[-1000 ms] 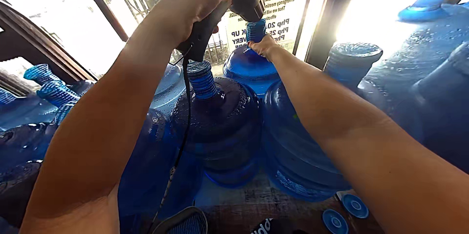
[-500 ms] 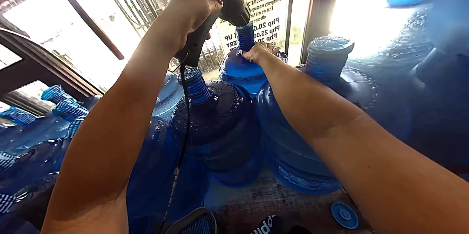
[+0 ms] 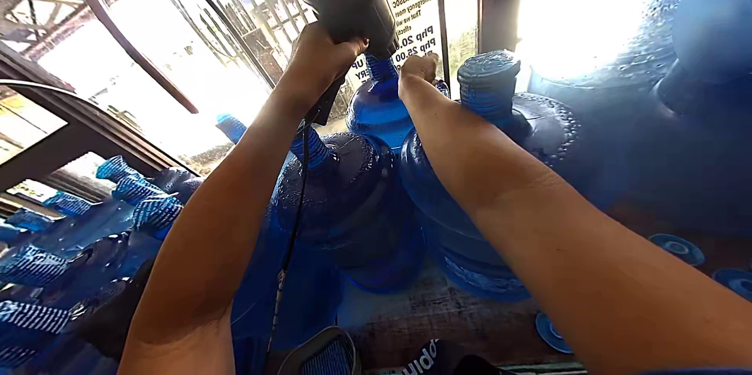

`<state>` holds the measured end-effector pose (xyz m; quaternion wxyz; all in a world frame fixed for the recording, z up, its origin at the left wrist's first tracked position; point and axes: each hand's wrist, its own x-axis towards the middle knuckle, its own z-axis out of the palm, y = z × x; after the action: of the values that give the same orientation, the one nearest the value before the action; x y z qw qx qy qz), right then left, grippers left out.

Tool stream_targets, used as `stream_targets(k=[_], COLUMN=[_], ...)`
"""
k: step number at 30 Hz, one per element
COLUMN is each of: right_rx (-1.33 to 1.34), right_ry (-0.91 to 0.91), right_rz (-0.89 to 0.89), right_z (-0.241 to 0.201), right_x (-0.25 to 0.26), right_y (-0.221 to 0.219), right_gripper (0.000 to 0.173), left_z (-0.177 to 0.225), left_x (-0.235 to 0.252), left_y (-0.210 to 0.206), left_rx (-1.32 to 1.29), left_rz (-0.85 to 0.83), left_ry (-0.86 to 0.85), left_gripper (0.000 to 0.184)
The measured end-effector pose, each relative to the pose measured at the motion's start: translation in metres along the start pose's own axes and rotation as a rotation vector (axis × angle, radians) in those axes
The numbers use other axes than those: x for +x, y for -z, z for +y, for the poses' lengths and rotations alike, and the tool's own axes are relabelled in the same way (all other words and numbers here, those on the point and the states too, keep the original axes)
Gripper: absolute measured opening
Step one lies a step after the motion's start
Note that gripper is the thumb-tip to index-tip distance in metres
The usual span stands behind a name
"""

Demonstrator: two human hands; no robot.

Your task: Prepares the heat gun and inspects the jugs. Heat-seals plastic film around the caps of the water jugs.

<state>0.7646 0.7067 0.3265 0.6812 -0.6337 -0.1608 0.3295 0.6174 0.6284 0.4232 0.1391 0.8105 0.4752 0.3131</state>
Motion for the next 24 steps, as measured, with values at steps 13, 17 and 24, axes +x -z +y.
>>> stream_targets(k=[13, 17, 24], right_rx=[-1.125, -1.135, -0.462], right_ry=[0.174, 0.192, 0.077], right_rz=[0.015, 0.054, 0.17], right_z=[0.004, 0.008, 0.006], right_x=[0.014, 0.019, 0.018], right_y=[-0.004, -0.007, -0.008], right_gripper=[0.043, 0.047, 0.043], left_z=[-0.021, -0.022, -0.028], left_x=[-0.032, -0.046, -0.041], left_y=[0.009, 0.02, 0.005], left_rx=[-0.195, -0.291, -0.318], left_rz=[0.087, 0.161, 0.133], left_ry=[0.188, 0.182, 0.207], left_gripper=[0.03, 0.028, 0.028])
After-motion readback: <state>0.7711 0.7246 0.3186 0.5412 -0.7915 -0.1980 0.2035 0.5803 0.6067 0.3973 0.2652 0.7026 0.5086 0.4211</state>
